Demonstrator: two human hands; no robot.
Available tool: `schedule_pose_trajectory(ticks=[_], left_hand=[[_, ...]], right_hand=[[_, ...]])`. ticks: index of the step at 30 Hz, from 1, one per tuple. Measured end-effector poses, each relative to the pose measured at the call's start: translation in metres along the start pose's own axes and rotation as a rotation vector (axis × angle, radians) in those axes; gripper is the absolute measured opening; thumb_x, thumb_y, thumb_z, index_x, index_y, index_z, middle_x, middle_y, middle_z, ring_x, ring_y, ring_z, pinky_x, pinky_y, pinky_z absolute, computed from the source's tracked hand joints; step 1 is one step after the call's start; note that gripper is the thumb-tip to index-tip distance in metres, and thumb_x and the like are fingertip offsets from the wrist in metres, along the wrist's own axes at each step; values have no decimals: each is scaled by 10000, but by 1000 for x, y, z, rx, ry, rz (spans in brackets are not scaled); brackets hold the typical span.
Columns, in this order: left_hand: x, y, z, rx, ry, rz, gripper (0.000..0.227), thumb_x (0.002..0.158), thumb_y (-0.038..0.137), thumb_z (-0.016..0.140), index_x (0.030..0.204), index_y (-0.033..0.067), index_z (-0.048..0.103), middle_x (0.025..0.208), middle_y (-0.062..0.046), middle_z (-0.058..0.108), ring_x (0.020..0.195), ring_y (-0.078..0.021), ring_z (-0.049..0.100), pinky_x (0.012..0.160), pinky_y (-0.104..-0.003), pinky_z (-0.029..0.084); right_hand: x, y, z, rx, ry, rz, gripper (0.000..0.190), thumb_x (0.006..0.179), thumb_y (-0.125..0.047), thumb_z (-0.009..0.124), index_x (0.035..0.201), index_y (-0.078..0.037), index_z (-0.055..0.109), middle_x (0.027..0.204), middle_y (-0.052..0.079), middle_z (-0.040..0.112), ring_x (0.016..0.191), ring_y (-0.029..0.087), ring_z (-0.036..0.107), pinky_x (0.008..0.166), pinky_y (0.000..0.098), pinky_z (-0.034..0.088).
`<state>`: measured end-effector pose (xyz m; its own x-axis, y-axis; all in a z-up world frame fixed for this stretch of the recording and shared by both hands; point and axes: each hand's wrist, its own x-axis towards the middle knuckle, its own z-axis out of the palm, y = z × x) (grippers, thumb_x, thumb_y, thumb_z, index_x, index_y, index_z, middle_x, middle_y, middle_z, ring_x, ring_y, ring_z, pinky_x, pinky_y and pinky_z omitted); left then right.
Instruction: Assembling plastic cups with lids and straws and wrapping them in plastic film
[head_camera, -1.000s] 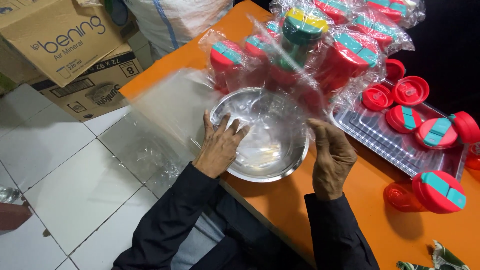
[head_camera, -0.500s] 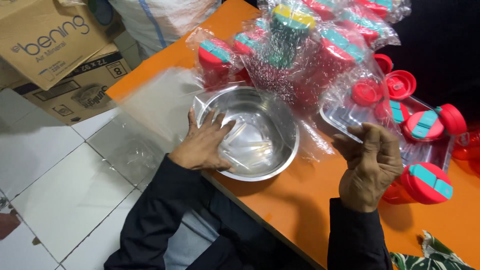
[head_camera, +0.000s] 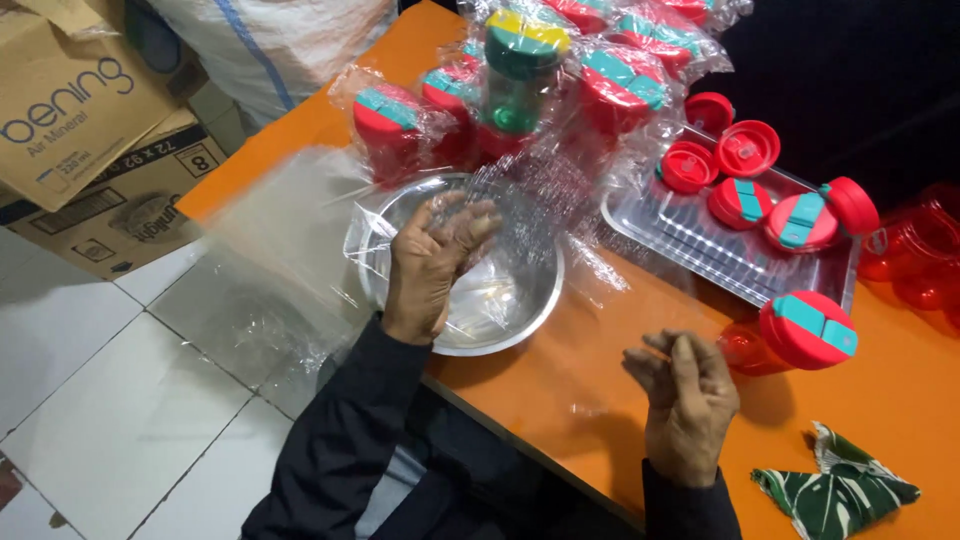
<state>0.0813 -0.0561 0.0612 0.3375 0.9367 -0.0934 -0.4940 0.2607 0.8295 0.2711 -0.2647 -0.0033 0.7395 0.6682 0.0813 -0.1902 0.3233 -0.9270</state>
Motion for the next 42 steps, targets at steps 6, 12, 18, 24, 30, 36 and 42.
schedule_pose_trajectory(ticks=[6,12,18,24,30,36,42], left_hand=[[-4,-17,5,33,-175,31,259,893,-25,710,1151,-25,685,1065,-221,774,973,-286,778,859,-388,675],[-21,-12,21,264,-448,-120,185,864,53,759,1041,0,758,941,-184,800,856,-276,801,788,-352,689],[-34,-46,45,307,-535,-251,160,824,-13,817,954,-79,752,802,-228,782,749,-292,788,651,-360,673],[-33,-64,46,374,-511,-222,120,833,18,823,871,-59,739,707,-194,759,664,-254,780,592,-326,657],[-38,-61,52,401,-518,-186,131,879,78,797,886,-46,758,685,-178,758,653,-221,768,605,-320,651],[-37,-68,51,383,-498,-140,159,904,125,777,911,-34,774,704,-187,764,656,-261,786,606,-333,659],[-35,-85,48,353,-462,-109,193,932,168,761,970,-21,754,645,-162,717,568,-246,762,531,-317,644]], right_hand=[[-22,8,-59,-186,-100,146,201,959,-86,627,1133,9,661,979,224,739,735,363,786,742,466,675],[-11,-18,-85,-339,-309,168,896,762,-672,632,1312,35,615,1166,249,765,1064,379,774,914,467,638],[5,-46,-51,-283,-406,-82,961,752,-606,737,1404,70,537,1204,296,726,1101,373,730,958,576,557],[12,-52,-36,-321,-148,46,135,938,-16,697,1017,75,759,803,212,796,780,267,799,775,425,674],[12,-53,-45,-306,-159,67,56,883,41,740,918,84,751,673,197,737,661,206,754,660,361,664],[15,-46,-55,-397,-192,-54,66,900,0,759,871,57,747,614,147,700,612,127,676,635,324,645],[6,-44,-57,-400,-270,-137,210,936,-71,727,743,11,716,546,117,637,561,94,587,547,265,593]])
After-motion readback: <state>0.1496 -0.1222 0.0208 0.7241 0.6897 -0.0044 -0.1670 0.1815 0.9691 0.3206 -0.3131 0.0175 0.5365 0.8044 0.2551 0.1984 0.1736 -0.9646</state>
